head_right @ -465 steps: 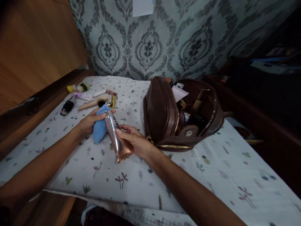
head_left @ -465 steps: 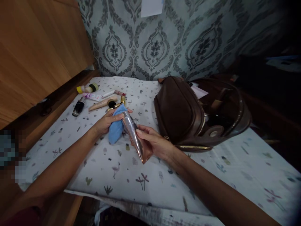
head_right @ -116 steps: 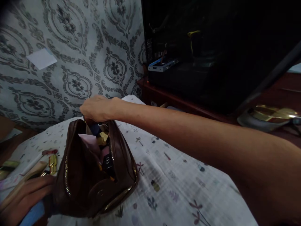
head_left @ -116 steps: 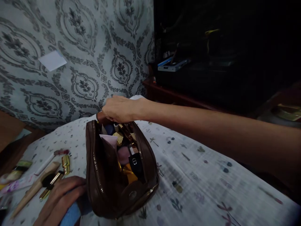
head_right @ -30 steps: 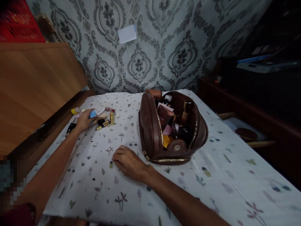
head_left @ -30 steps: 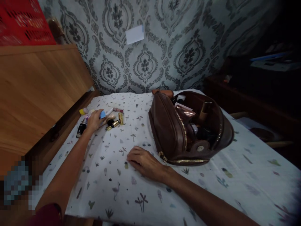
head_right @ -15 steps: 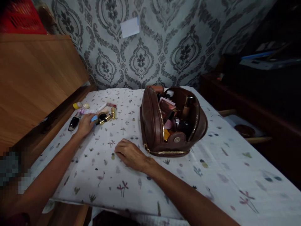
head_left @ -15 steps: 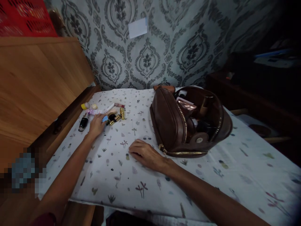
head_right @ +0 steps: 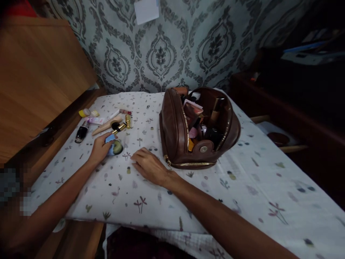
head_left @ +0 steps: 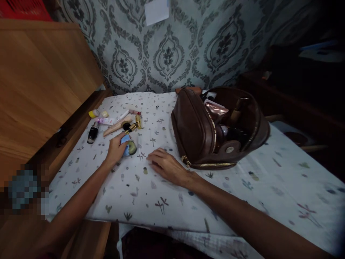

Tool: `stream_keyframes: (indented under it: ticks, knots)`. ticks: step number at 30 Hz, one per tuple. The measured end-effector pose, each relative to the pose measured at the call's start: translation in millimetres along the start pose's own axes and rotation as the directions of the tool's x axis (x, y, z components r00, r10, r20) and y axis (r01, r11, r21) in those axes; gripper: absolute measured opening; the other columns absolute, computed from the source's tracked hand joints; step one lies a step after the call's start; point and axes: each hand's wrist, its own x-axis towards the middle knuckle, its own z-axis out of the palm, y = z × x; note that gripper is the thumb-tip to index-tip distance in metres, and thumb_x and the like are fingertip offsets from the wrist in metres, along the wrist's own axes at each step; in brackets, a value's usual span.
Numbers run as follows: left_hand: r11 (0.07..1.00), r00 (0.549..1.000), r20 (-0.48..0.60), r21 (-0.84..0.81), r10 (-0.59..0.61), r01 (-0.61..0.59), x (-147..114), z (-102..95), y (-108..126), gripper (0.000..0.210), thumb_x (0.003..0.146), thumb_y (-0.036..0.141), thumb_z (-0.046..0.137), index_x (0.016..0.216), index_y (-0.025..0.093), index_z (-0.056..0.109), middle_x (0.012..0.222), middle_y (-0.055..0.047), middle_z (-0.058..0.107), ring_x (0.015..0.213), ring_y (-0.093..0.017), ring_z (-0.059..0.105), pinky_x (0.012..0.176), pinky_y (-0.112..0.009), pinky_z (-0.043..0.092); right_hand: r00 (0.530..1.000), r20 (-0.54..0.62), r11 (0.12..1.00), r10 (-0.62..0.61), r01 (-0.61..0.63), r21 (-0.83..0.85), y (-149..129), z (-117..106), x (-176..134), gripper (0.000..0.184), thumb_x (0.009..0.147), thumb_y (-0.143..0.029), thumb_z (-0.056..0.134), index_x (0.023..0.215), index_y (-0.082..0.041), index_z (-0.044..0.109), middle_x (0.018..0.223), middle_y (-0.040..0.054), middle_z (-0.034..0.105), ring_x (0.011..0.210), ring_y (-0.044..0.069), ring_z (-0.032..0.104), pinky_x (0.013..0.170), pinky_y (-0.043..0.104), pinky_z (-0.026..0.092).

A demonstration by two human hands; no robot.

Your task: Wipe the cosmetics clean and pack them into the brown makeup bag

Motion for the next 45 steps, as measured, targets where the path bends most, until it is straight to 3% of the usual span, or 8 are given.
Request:
stream_keyframes:
  ticks: [7,13,22,28,33,41,43,45]
  knots:
    - [0.95,0.966,0.245,-0.311,0.083,-0.002,-23.9,23.3,55.1,0.027,0.083,0.028,0.05,0.104,0.019,0.064,0.094,-0.004,0.07,0.089,-0.022,0.065,0.082,-0.035,0.053,0.981,-0.046,0.982,0.187,-0.186,0.029,1.7,-4.3,2.2,0.042,0.089,-0.027,0.069,0.126,-0.011,0.056,0.125,0.0161,0.058,0.119,0.028,0.051,0.105,0.047,0.046]
    - [0.928,0.875,0.33,-0.008,0.354,-0.372,-38.2,31.7,73.2,0.043,0.084,0.02,0.046,0.126,0.017,0.057,0.118,-0.011,0.062,0.113,-0.028,0.056,0.101,-0.044,0.046,0.968,-0.052,0.969,0.246,-0.245,0.028,4.1,-1.2,3.8,0.03,0.083,-0.025,0.074,0.106,-0.014,0.059,0.112,0.0114,0.061,0.108,0.026,0.054,0.097,0.043,0.048]
    - [0.929,0.892,0.346,0.121,0.29,-0.349,-28.4,40.9,79.8,0.04,0.097,0.038,0.038,0.13,0.021,0.053,0.122,-0.01,0.064,0.117,-0.026,0.062,0.102,-0.047,0.052,0.948,-0.102,0.952,0.302,-0.294,0.087,10.9,-1.2,6.3,0.037,0.075,-0.035,0.08,0.098,-0.013,0.06,0.1,0.0103,0.064,0.099,0.025,0.059,0.085,0.035,0.05]
    - [0.86,0.872,0.287,0.218,0.396,-0.462,-35.1,53.4,50.7,0.048,0.098,0.044,0.039,0.138,0.022,0.053,0.135,-0.011,0.061,0.126,-0.029,0.057,0.106,-0.052,0.05,0.964,-0.134,0.973,0.228,-0.221,0.065,12.6,1.2,1.1,0.043,0.082,-0.04,0.073,0.112,-0.012,0.06,0.104,0.0114,0.066,0.1,0.025,0.062,0.084,0.031,0.049]
    - [0.772,0.823,0.27,0.294,0.499,-0.564,-46.5,47.5,8.7,0.064,0.098,0.037,0.044,0.158,0.028,0.025,0.158,-0.008,0.041,0.142,-0.028,0.044,0.115,-0.049,0.045,0.975,-0.06,0.977,0.214,-0.212,0.033,12.7,-4.1,3.5,0.044,0.083,-0.042,0.069,0.117,-0.015,0.059,0.098,0.0068,0.069,0.09,0.022,0.064,0.073,0.026,0.048]
    - [0.582,0.63,0.326,0.242,0.705,-0.776,-49.5,28.4,0.5,0.069,0.097,0.023,0.045,0.16,0.033,0.018,0.165,0.004,0.027,0.151,-0.018,0.029,0.128,-0.034,0.02,0.989,-0.046,0.988,0.139,-0.141,-0.06,10.1,-16.8,5.6,0.037,0.077,-0.044,0.076,0.095,-0.014,0.064,0.093,0.0053,0.073,0.088,0.02,0.066,0.079,0.025,0.048]
    - [0.591,0.64,0.298,0.246,0.708,-0.768,-52.7,29.0,5.7,0.068,0.097,0.023,0.045,0.159,0.033,0.02,0.165,0.005,0.027,0.151,-0.017,0.029,0.128,-0.032,0.019,0.989,-0.038,0.989,0.14,-0.142,-0.043,7.7,-21.6,3.5,0.034,0.079,-0.042,0.075,0.095,-0.014,0.063,0.093,0.0054,0.073,0.088,0.019,0.066,0.079,0.025,0.048]
    - [0.678,0.725,0.295,0.259,0.622,-0.688,-56.5,29.9,14.5,0.066,0.098,0.026,0.045,0.159,0.033,0.021,0.164,0.004,0.03,0.148,-0.018,0.035,0.126,-0.033,0.028,0.99,-0.033,0.99,0.14,-0.141,-0.014,5.5,-24.7,1.7,0.033,0.081,-0.039,0.073,0.1,-0.014,0.063,0.094,0.0055,0.072,0.09,0.019,0.066,0.081,0.025,0.048]
